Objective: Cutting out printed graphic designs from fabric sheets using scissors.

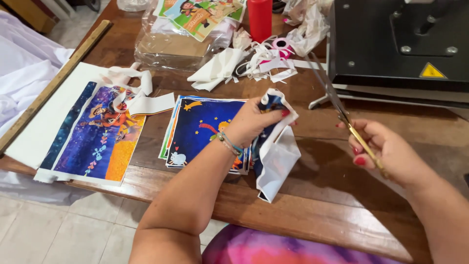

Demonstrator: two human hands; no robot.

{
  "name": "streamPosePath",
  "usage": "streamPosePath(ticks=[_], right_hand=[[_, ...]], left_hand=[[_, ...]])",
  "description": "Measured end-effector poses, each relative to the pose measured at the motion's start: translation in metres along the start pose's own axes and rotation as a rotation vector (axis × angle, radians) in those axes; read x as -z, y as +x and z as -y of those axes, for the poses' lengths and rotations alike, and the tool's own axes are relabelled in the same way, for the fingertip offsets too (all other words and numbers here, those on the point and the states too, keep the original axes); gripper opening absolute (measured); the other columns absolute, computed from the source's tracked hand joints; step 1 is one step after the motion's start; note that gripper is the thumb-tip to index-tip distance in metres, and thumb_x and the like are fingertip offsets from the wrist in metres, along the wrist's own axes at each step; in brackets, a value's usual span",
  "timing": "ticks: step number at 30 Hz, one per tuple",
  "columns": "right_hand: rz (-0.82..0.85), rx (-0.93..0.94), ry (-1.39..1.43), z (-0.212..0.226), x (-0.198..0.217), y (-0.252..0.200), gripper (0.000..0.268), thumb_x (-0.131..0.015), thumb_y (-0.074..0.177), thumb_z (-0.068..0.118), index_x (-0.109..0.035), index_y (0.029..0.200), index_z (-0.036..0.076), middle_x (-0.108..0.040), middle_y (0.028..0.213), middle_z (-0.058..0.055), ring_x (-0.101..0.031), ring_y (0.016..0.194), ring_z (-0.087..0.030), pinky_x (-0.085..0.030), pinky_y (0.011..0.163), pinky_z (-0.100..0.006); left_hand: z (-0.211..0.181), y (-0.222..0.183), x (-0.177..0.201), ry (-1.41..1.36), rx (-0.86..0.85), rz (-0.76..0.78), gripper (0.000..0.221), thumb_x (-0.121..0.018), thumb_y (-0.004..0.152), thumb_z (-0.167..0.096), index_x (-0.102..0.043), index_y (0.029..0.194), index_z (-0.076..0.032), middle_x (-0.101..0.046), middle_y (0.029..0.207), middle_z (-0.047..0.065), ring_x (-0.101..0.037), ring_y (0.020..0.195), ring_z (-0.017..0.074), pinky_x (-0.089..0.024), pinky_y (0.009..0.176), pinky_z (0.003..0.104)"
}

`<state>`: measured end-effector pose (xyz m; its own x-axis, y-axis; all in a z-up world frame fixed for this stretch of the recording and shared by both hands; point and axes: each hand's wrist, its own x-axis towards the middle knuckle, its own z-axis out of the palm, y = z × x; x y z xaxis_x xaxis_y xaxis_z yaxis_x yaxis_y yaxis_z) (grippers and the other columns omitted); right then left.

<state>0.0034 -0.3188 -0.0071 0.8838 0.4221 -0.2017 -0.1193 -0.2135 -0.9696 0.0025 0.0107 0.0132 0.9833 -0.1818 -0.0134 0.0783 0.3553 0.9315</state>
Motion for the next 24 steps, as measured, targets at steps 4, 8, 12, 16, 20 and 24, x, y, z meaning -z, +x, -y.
streamPosePath(ticks=[4,8,12,16,20,24], right_hand=[[-0.047,-0.212,-0.256,-0.015,-0.002,0.001,0.09,-0.085,0.066,-0.009,-0.059,0.148,0.017,-0.064,0.116,-0.008,-0.063,0.109,-0.02,-0.046,0.098,-0.031],[-0.07,-0.232,-0.485,-0.023,-0.006,0.001,0.089,-0.095,0.057,0.018,-0.065,0.14,0.03,-0.073,0.135,0.001,-0.062,0.134,-0.018,-0.036,0.125,-0.039],[-0.066,-0.218,-0.511,-0.022,-0.012,-0.002,0.087,-0.098,0.057,0.015,-0.07,0.138,0.027,-0.076,0.127,0.003,-0.066,0.121,-0.011,-0.044,0.114,-0.03],[-0.087,-0.177,-0.52,-0.029,-0.013,-0.001,0.085,-0.097,0.054,0.021,-0.072,0.135,0.027,-0.073,0.13,0.003,-0.066,0.119,-0.013,-0.047,0.114,-0.035],[-0.084,-0.114,-0.444,-0.049,-0.007,0.004,0.085,-0.099,0.054,0.013,-0.072,0.135,0.019,-0.075,0.125,0.001,-0.068,0.112,-0.012,-0.049,0.111,-0.031],[-0.07,-0.105,-0.375,-0.056,-0.006,0.003,0.079,-0.099,0.057,0.002,-0.075,0.132,0.014,-0.079,0.108,-0.003,-0.072,0.092,-0.013,-0.051,0.094,-0.025]], left_hand=[[0.014,0.001,-0.003,0.018,0.04,0.005,0.015,-0.075,0.086,-0.008,-0.071,0.097,0.001,-0.077,0.091,0.018,-0.078,0.086,0.0268,-0.064,0.078,0.034],[0.012,0.0,-0.011,0.175,-0.102,0.006,0.004,-0.075,0.09,-0.011,-0.073,0.093,-0.009,-0.076,0.095,0.0,-0.067,0.089,0.0069,-0.055,0.083,0.022],[0.019,0.002,-0.008,0.277,-0.125,-0.031,0.009,-0.076,0.091,-0.016,-0.074,0.098,-0.011,-0.073,0.095,-0.004,-0.062,0.087,0.0053,-0.05,0.08,0.023],[0.012,-0.003,-0.012,0.236,-0.164,0.01,0.015,-0.067,0.095,-0.008,-0.077,0.106,-0.005,-0.078,0.112,0.009,-0.071,0.107,0.0145,-0.056,0.101,0.029],[0.008,-0.005,-0.013,0.227,-0.168,0.027,0.012,-0.066,0.094,-0.009,-0.077,0.1,-0.006,-0.078,0.105,0.005,-0.067,0.097,0.0096,-0.053,0.092,0.024],[0.009,-0.005,-0.017,0.209,-0.08,-0.06,0.012,-0.068,0.089,-0.007,-0.076,0.097,-0.006,-0.079,0.101,0.005,-0.069,0.094,0.0105,-0.055,0.091,0.025]])
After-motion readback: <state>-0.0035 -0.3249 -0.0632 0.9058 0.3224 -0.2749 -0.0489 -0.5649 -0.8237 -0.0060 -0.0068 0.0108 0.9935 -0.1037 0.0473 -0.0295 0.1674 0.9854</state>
